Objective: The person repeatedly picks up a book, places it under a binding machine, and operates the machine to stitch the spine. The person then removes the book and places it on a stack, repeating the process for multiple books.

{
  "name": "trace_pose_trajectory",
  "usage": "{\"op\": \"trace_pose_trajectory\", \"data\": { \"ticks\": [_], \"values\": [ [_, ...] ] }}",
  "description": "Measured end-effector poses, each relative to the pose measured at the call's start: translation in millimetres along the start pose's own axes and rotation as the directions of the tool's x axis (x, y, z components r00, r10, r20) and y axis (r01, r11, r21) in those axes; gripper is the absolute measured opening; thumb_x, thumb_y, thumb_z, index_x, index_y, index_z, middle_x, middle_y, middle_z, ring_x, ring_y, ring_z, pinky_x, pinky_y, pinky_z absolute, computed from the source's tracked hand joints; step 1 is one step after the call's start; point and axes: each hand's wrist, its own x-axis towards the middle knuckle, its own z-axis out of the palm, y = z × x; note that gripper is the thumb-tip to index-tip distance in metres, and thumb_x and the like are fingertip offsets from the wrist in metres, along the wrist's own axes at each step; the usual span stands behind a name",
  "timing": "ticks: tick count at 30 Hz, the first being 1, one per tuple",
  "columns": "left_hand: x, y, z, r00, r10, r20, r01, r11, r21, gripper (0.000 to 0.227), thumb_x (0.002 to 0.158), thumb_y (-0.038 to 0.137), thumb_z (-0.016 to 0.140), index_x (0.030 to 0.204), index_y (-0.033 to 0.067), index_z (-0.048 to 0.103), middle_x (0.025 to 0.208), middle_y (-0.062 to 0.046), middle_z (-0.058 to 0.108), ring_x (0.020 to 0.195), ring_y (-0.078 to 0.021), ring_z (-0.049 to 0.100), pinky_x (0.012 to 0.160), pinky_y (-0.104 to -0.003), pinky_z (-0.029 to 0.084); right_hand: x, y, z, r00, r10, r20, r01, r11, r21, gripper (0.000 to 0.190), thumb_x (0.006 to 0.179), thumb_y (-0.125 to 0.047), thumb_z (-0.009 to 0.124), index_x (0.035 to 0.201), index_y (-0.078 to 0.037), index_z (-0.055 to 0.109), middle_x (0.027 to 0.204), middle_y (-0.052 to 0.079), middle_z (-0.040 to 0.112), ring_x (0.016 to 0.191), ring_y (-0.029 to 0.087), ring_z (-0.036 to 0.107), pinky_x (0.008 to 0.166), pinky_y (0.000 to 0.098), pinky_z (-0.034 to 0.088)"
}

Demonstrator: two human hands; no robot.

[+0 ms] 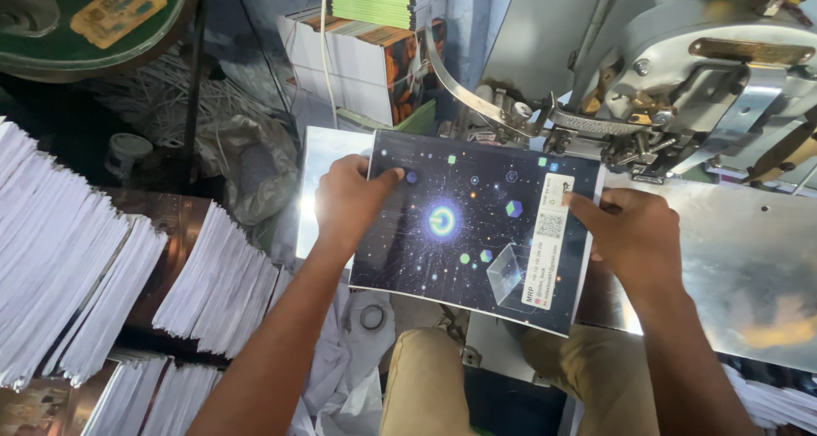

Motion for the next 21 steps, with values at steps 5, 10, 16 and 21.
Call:
{"op": "trace_pose_trajectory", "data": {
  "ticks": [5, 10, 16, 21],
  "values": [
    [-5.9, 8.4, 6.7, 1.000, 0.022, 0.006, -0.022, 1.000, 0.020, 0.040, 0.075, 0.048, 0.082, 0.089, 0.0108, 0.078, 0.076, -0.009, 0.076, 0.074, -0.0274, 0.075, 0.071, -0.041, 0.056, 3.0, 8.1, -7.4, 0.999, -0.036, -0.026, 0.036, 0.999, -0.005, 0.036, 0.086, -0.033, 0.080, 0.101, 0.000, 0.080, 0.073, 0.010, 0.076, 0.055, 0.015, 0.069, 0.052, 0.0293, 0.055],
    [-13.0, 19.8, 11.3, 0.999, 0.015, 0.043, -0.016, 0.999, 0.029, 0.040, 0.076, 0.049, 0.081, 0.088, 0.0113, 0.078, 0.075, -0.009, 0.076, 0.074, -0.0267, 0.076, 0.071, -0.041, 0.056, 7.9, 20.6, -16.2, 0.996, -0.070, -0.056, 0.068, 0.997, -0.034, 0.035, 0.087, -0.033, 0.081, 0.098, 0.001, 0.078, 0.072, 0.012, 0.075, 0.055, 0.016, 0.068, 0.054, 0.0302, 0.053],
    [-22.9, 29.5, 16.7, 0.996, 0.041, 0.079, -0.041, 0.999, -0.007, 0.038, 0.076, 0.047, 0.079, 0.088, 0.0113, 0.078, 0.075, -0.009, 0.077, 0.072, -0.0257, 0.076, 0.070, -0.040, 0.056, 12.9, 33.5, -28.4, 0.994, -0.083, -0.071, 0.076, 0.992, -0.098, 0.034, 0.088, -0.032, 0.081, 0.092, 0.002, 0.079, 0.067, 0.013, 0.072, 0.053, 0.017, 0.065, 0.054, 0.0329, 0.050],
    [-23.9, 35.1, 25.9, 0.995, 0.046, 0.084, -0.047, 0.999, 0.006, 0.038, 0.076, 0.047, 0.080, 0.087, 0.0108, 0.077, 0.076, -0.009, 0.076, 0.072, -0.0263, 0.076, 0.071, -0.040, 0.056, 12.6, 40.4, -36.6, 0.992, -0.093, -0.086, 0.088, 0.994, -0.060, 0.034, 0.087, -0.033, 0.081, 0.091, 0.001, 0.078, 0.067, 0.011, 0.072, 0.054, 0.016, 0.067, 0.055, 0.0320, 0.051]
  ]
}}
